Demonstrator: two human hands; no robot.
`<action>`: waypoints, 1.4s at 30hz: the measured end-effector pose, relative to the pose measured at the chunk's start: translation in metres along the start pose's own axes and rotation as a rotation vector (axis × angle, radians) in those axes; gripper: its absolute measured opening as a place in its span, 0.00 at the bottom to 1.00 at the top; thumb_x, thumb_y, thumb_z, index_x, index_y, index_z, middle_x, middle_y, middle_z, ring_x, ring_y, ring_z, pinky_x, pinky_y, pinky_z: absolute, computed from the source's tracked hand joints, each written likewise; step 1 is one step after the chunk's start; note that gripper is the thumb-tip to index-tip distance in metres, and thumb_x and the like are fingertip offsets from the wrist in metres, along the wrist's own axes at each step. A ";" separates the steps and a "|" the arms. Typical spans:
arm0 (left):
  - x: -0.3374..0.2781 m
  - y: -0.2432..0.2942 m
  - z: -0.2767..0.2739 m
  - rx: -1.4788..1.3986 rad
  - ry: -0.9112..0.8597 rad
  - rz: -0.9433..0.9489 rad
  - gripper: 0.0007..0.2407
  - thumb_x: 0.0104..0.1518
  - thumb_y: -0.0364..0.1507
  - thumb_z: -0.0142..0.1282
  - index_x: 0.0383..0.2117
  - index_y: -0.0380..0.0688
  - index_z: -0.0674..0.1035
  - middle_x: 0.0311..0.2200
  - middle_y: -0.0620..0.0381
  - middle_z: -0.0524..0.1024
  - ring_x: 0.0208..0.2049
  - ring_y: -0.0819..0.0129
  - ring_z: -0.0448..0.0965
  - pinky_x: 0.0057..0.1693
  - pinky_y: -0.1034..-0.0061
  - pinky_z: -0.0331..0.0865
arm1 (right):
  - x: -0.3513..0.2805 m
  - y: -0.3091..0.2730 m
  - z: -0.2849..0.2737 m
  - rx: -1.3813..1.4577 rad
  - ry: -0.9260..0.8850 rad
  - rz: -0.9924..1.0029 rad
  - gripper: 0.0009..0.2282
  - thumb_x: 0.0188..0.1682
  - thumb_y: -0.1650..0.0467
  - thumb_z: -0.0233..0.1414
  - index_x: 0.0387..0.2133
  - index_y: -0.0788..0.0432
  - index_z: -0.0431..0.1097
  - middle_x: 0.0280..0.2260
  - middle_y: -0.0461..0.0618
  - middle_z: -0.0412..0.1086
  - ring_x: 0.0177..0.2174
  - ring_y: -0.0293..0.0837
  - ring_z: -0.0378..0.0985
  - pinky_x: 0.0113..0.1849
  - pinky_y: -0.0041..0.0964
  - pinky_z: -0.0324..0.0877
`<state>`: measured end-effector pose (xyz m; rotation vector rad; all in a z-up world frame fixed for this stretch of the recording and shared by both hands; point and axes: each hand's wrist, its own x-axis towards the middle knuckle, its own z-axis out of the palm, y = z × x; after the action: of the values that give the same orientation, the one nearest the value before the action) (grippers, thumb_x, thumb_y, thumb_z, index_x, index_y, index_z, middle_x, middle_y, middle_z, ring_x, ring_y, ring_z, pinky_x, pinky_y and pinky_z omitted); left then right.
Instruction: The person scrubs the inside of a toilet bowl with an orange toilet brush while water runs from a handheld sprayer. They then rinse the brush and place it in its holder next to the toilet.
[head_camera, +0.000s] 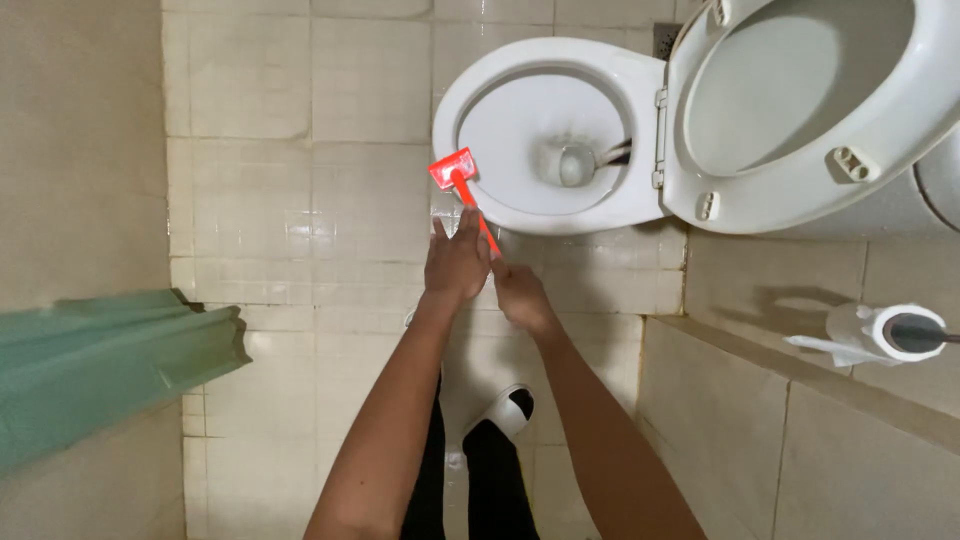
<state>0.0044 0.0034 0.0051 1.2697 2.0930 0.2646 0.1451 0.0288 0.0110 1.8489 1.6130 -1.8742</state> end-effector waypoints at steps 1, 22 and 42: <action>-0.007 0.005 0.005 0.002 0.003 0.002 0.25 0.67 0.39 0.34 0.70 0.46 0.57 0.72 0.57 0.53 0.70 0.29 0.46 0.71 0.51 0.46 | 0.000 0.014 -0.002 0.001 0.001 -0.004 0.27 0.57 0.53 0.39 0.19 0.65 0.64 0.14 0.54 0.64 0.14 0.48 0.67 0.20 0.50 0.66; -0.048 0.030 0.056 -0.052 0.091 0.230 0.23 0.69 0.35 0.37 0.67 0.35 0.60 0.66 0.41 0.63 0.65 0.32 0.64 0.74 0.46 0.46 | -0.070 0.030 -0.037 0.120 0.042 0.141 0.19 0.54 0.52 0.42 0.28 0.50 0.72 0.13 0.50 0.61 0.12 0.43 0.63 0.17 0.44 0.63; -0.021 0.138 0.110 0.080 -0.158 0.266 0.25 0.68 0.40 0.34 0.70 0.47 0.58 0.72 0.55 0.54 0.69 0.27 0.47 0.72 0.50 0.47 | -0.058 0.114 -0.107 0.278 0.300 0.132 0.27 0.56 0.51 0.42 0.17 0.60 0.63 0.12 0.49 0.59 0.11 0.43 0.59 0.16 0.45 0.57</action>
<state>0.1788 0.0374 -0.0023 1.5660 1.8181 0.1911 0.3108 0.0138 0.0143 2.3857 1.3083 -1.9203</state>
